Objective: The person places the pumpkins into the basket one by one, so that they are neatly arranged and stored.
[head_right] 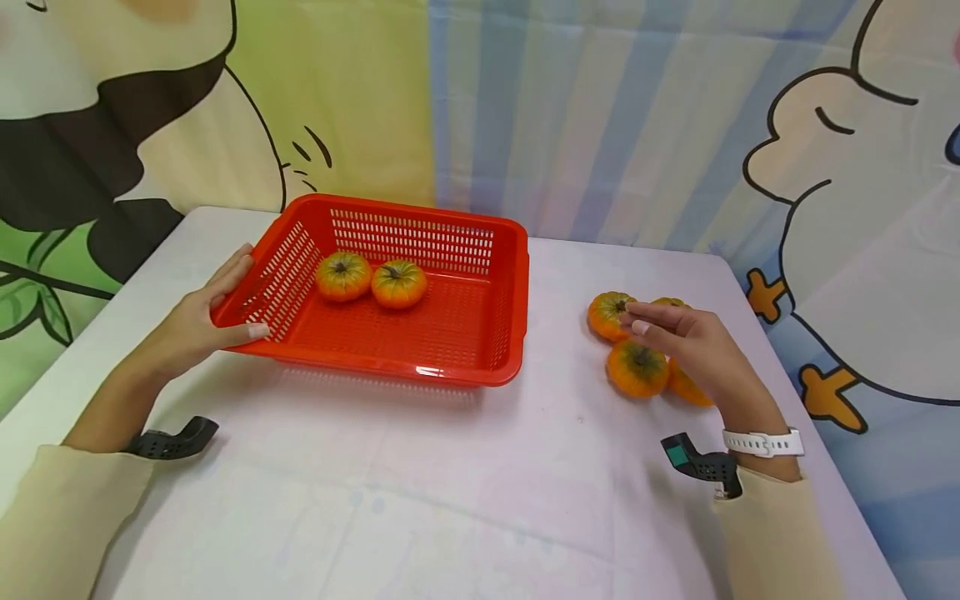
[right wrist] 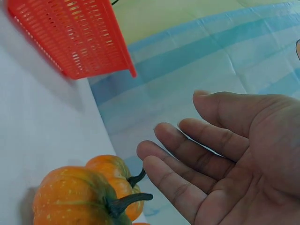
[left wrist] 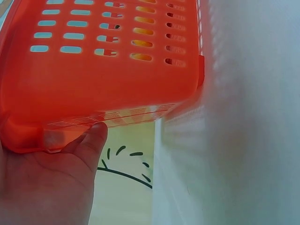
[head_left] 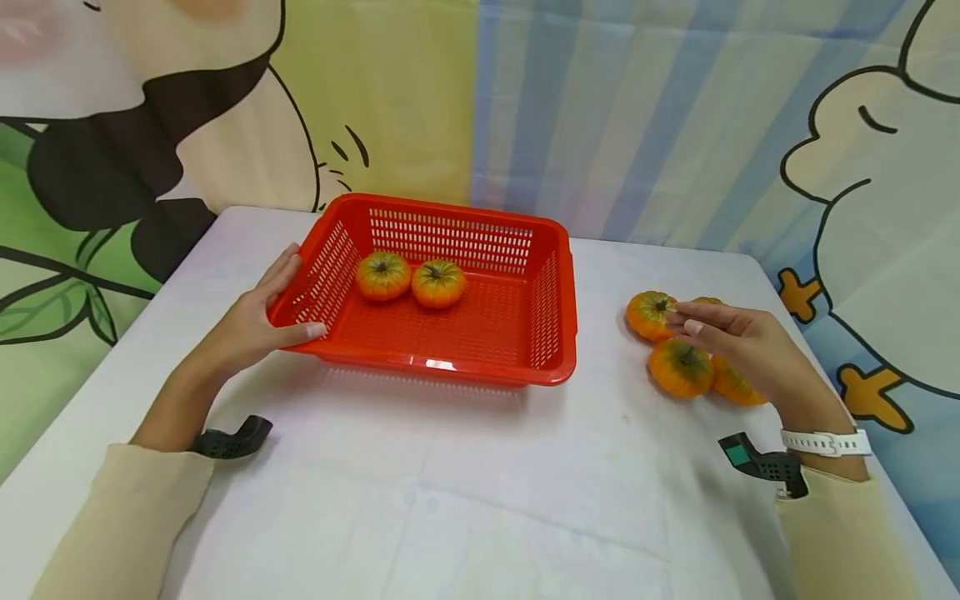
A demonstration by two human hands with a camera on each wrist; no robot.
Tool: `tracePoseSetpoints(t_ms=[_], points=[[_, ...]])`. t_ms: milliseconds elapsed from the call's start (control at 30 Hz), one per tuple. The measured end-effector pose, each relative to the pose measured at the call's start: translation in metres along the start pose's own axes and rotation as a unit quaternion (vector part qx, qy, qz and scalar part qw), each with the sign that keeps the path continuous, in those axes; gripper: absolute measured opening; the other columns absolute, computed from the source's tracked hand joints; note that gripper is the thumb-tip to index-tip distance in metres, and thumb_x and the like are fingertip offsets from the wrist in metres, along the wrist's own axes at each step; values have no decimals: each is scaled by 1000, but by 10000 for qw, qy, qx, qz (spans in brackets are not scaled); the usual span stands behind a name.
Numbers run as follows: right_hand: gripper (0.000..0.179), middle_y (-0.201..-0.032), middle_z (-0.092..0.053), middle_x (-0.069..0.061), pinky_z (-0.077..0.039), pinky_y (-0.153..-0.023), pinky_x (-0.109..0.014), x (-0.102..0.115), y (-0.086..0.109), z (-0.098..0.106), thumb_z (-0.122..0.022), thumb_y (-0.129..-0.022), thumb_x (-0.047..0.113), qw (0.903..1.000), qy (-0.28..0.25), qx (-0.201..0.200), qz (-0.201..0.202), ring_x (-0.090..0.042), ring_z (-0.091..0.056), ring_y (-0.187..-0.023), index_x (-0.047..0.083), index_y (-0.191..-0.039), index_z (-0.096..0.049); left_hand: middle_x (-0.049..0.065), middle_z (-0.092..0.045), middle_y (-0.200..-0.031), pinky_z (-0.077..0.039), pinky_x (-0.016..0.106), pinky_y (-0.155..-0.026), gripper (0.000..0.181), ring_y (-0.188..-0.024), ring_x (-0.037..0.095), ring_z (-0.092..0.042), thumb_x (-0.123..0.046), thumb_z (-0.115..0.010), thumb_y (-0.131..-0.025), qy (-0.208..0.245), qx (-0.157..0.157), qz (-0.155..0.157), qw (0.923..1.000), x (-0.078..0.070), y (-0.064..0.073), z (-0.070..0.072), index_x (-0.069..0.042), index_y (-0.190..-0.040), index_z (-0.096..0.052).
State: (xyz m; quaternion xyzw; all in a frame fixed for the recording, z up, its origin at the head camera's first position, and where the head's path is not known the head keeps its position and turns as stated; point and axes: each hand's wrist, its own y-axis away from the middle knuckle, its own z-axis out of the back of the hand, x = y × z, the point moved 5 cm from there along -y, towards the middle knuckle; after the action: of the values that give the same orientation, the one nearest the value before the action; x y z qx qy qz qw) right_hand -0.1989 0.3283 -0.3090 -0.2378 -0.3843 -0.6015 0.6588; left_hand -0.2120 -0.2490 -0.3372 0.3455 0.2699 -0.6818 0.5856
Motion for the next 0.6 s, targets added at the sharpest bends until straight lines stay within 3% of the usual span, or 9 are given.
tracePoseSetpoints(t_ms=[67,333,600], points=[[55,-123,-66,1,-46,-86,-12,-5,5,1,-55,-98,41,10000,0,-62,17,1,-56,-110,6,-141,-51,-15,5,-161,-42,55,-96,103,-148,25,-4,-31,-75,-83,18,29,-23,10000,0,-3,-3,-24,-156,-3],[45,-118,-68,0,-50,-84,-15,-16,11,9,-56,-100,32,9991,109,-266,318,-5,-63,-105,6,-137,-56,-15,4,-161,-43,55,-96,103,-148,25,-5,-30,-75,-83,43,16,-39,10000,2,-4,-7,-25,-156,-4],[46,-117,-68,6,-51,-82,-17,-20,7,19,-56,-99,35,9988,160,-413,202,-8,-65,-103,7,-136,-57,-18,4,-160,-43,54,-95,103,-148,24,-5,-30,-75,-83,19,-26,-30,10000,0,0,-1,-27,-156,-3]])
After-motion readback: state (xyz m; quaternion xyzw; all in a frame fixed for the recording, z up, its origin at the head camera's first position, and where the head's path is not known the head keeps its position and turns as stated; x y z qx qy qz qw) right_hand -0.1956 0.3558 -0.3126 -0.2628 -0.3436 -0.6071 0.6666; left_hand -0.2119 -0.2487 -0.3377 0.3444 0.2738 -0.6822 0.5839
